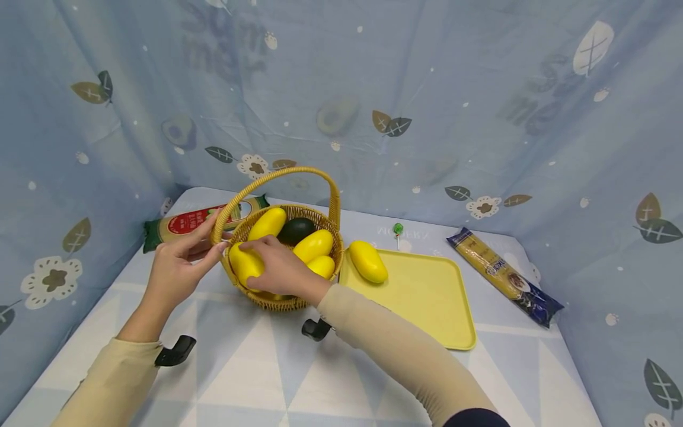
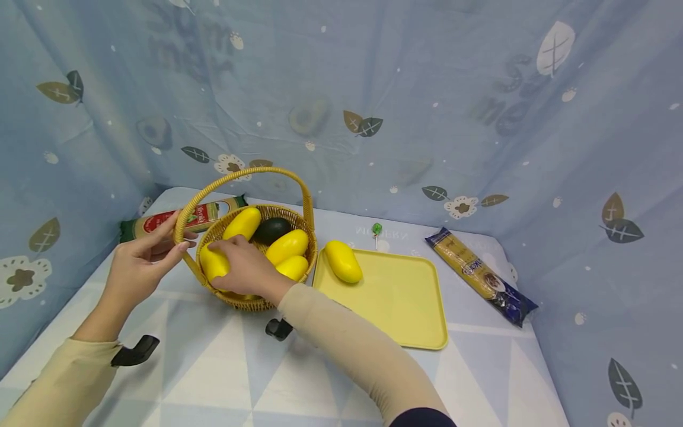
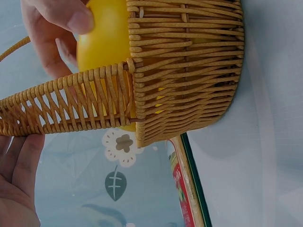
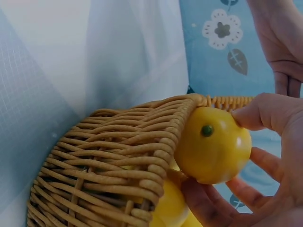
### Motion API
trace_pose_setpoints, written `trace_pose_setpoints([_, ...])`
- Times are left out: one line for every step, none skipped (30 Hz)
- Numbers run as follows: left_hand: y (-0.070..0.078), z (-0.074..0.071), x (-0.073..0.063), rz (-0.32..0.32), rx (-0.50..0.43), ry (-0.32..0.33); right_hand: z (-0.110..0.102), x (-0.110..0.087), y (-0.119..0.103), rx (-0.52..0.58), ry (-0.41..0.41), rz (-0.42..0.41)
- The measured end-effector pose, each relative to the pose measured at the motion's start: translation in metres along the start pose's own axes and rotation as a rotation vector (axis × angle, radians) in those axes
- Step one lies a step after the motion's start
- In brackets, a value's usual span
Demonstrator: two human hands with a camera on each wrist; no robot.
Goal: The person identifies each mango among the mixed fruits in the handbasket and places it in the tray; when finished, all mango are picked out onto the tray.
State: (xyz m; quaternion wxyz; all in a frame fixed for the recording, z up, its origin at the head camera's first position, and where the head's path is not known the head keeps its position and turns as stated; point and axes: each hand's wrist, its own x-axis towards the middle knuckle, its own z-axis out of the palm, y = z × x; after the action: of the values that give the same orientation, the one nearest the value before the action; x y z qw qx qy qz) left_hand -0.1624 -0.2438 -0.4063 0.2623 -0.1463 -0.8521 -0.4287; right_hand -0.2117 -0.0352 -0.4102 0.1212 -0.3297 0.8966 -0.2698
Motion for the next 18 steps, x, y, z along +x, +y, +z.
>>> trace_pose_setpoints([-0.0001, 0.0001, 0.0, -0.002, 0.0, -0.001, -0.0009, -0.0009, 0.0008, 0.014, -0.006, -0.001])
trace_pose_setpoints([-0.0002, 0.0003, 0.0001, -0.003, -0.001, -0.002, -0.0018, -0.002, 0.0016, 0.027, -0.011, 0.0])
trace_pose_setpoints([-0.0002, 0.0005, 0.0001, -0.005, -0.002, -0.004, -0.0026, -0.003, 0.0023, 0.039, -0.014, 0.002])
trace_pose_setpoints([-0.0003, 0.0005, 0.0002, -0.006, -0.003, -0.006, -0.0031, -0.0037, 0.003, 0.05, -0.018, 0.004])
trace_pose_setpoints([-0.0004, 0.0005, 0.0002, -0.004, -0.002, -0.006, -0.0033, -0.0043, 0.0036, 0.057, -0.022, 0.007])
trace_pose_setpoints([-0.0004, 0.0004, 0.0002, -0.003, -0.003, -0.006, -0.0032, -0.0048, 0.0039, 0.061, -0.023, 0.009])
trace_pose_setpoints([-0.0007, 0.0004, 0.0003, -0.004, -0.003, -0.006, -0.0028, -0.0051, 0.0041, 0.058, -0.024, 0.008])
trace_pose_setpoints([-0.0009, 0.0004, 0.0003, -0.005, -0.001, -0.006, -0.0021, -0.0054, 0.0042, 0.05, -0.022, 0.006])
trace_pose_setpoints([-0.0008, 0.0003, 0.0003, -0.004, -0.001, -0.004, -0.0013, -0.0057, 0.0039, 0.041, -0.019, 0.004])
trace_pose_setpoints([-0.0007, 0.0002, 0.0002, -0.004, -0.002, -0.003, -0.0002, -0.0058, 0.0036, 0.028, -0.016, 0.0])
trace_pose_setpoints([-0.0004, 0.0001, 0.0001, -0.005, -0.003, -0.002, 0.0008, -0.0062, 0.0032, 0.012, -0.012, -0.004])
trace_pose_setpoints([-0.0003, 0.0001, 0.0002, -0.007, -0.005, -0.004, 0.0018, -0.0065, 0.0029, -0.005, -0.007, -0.008])
trace_pose_setpoints([-0.0001, 0.0002, 0.0002, -0.011, -0.007, -0.006, 0.0027, -0.0068, 0.0027, -0.022, -0.001, -0.012])
trace_pose_setpoints([-0.0002, 0.0003, 0.0002, -0.011, -0.005, -0.007, 0.0034, -0.0071, 0.0027, -0.036, 0.005, -0.016])
trace_pose_setpoints([-0.0003, 0.0004, 0.0002, -0.012, -0.004, -0.008, 0.0038, -0.0075, 0.0026, -0.045, 0.008, -0.019])
trace_pose_setpoints([-0.0004, 0.0004, 0.0002, -0.014, -0.003, -0.007, 0.0042, -0.0078, 0.0028, -0.05, 0.012, -0.024])
trace_pose_setpoints([-0.0004, 0.0004, 0.0001, -0.015, -0.003, -0.007, 0.0041, -0.0083, 0.003, -0.051, 0.014, -0.027])
trace_pose_setpoints([-0.0008, 0.0003, 0.0, -0.016, -0.001, -0.006, 0.0041, -0.0088, 0.0034, -0.049, 0.015, -0.028])
